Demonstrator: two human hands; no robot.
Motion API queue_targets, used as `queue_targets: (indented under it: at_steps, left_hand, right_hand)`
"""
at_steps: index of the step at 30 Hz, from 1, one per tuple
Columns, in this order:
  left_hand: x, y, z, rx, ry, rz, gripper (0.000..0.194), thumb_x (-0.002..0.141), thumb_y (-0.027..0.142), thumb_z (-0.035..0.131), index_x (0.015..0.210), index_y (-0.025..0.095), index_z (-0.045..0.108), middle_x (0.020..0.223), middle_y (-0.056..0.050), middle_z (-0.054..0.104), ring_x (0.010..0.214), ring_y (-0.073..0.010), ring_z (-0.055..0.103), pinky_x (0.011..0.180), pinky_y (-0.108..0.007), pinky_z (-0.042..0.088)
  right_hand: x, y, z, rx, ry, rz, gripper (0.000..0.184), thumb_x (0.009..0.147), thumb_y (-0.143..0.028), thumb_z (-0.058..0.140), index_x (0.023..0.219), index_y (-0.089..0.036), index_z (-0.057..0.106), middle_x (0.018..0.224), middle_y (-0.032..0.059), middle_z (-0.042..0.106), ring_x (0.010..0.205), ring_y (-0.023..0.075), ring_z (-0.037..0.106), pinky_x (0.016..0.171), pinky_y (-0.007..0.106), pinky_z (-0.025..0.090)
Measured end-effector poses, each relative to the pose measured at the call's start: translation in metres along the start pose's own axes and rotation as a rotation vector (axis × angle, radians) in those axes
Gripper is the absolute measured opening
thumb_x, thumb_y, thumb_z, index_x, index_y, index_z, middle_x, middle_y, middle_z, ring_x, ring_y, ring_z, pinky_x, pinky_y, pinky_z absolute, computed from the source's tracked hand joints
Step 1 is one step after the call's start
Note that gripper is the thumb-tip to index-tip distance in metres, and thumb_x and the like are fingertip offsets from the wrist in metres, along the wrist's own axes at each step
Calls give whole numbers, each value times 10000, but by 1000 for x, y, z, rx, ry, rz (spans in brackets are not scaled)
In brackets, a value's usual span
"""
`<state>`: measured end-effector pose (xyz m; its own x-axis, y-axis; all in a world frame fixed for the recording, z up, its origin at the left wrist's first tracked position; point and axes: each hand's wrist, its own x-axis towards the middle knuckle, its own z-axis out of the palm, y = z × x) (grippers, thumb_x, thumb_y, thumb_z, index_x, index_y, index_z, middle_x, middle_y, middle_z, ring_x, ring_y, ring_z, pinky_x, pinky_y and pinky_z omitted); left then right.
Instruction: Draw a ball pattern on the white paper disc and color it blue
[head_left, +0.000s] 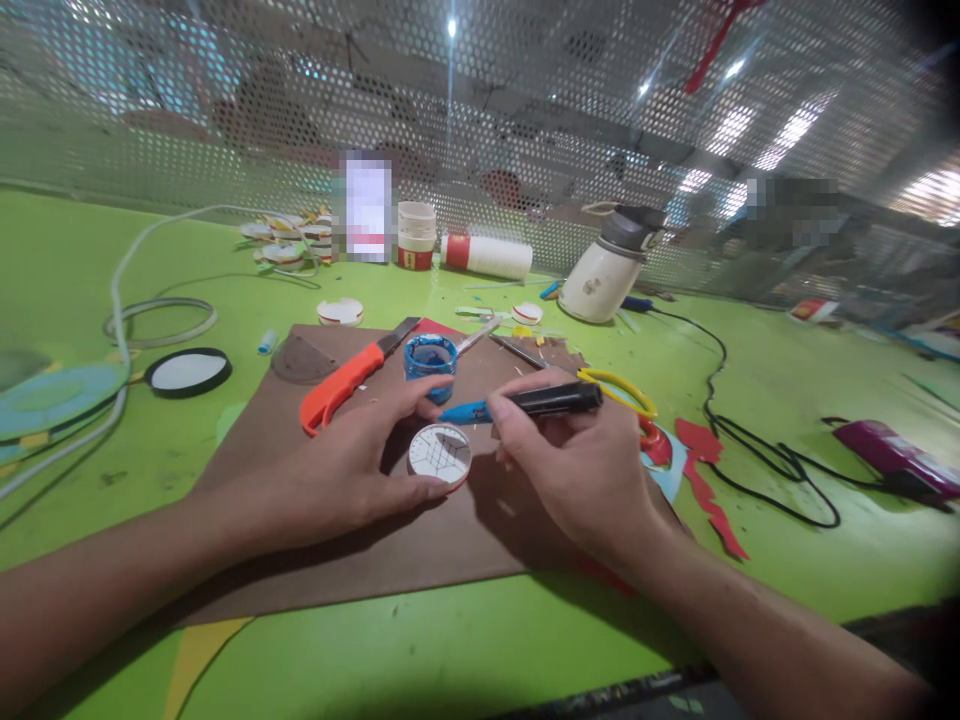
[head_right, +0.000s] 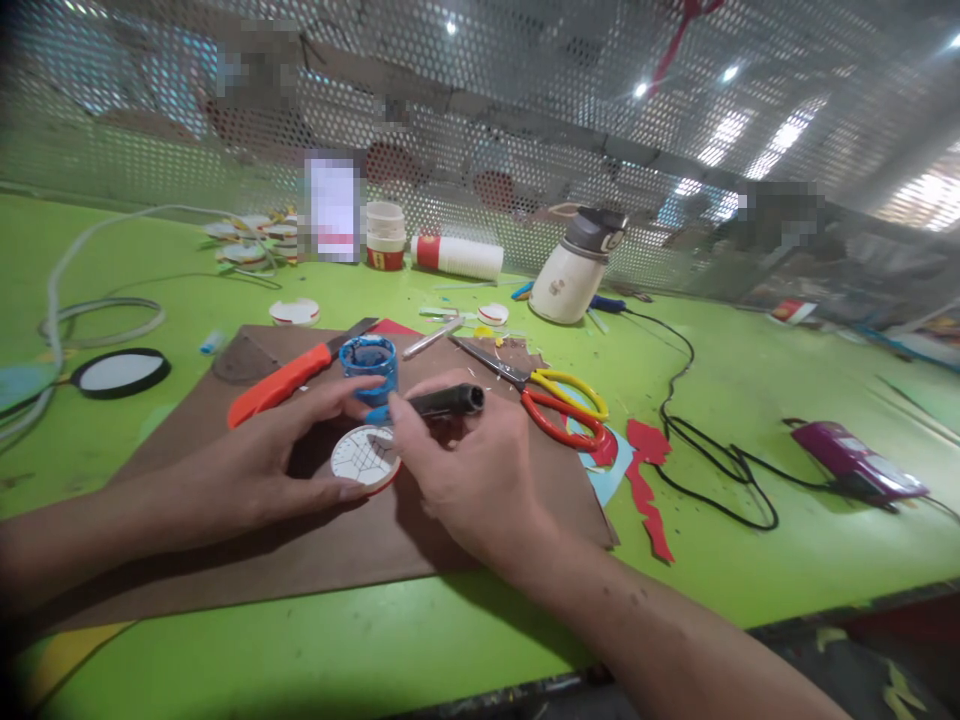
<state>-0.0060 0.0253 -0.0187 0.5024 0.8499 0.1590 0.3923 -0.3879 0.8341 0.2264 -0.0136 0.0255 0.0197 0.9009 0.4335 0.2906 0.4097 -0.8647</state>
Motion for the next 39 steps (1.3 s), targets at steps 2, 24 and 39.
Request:
queue_targets:
  at_steps: [2, 24, 39]
  left_hand:
    - [0, 0, 1, -6, -25, -28, 710, 894, 558, 943, 1523, 295, 747, 1522, -147, 802, 1432, -445, 757, 1264, -623, 607]
    - [2, 9, -1, 43, -49, -110, 633, 815, 577, 879, 1339, 250, 738, 1437, -125, 796, 1317, -407, 745, 1172, -575, 582]
    - [4, 6, 1, 62, -42, -86, 754, 831, 595, 893, 1484, 258, 726, 1485, -141, 794, 1368, -433, 752, 1216, -613, 593]
  right_hand:
    - [0, -2, 0, -15, 30, -23, 177, 903, -270, 823, 765, -258, 713, 577, -53, 671, 493, 139, 621, 499, 252, 558]
    - [1, 4, 3, 70, -144, -22, 91, 964, -220, 799, 884, -214, 842, 744, 9, 871, 605, 172, 803, 567, 245, 635]
    - [-1, 7, 6, 46, -107, -20, 106, 952, -251, 810, 872, -217, 872, 768, 24, 902, 669, 201, 862, 627, 264, 700]
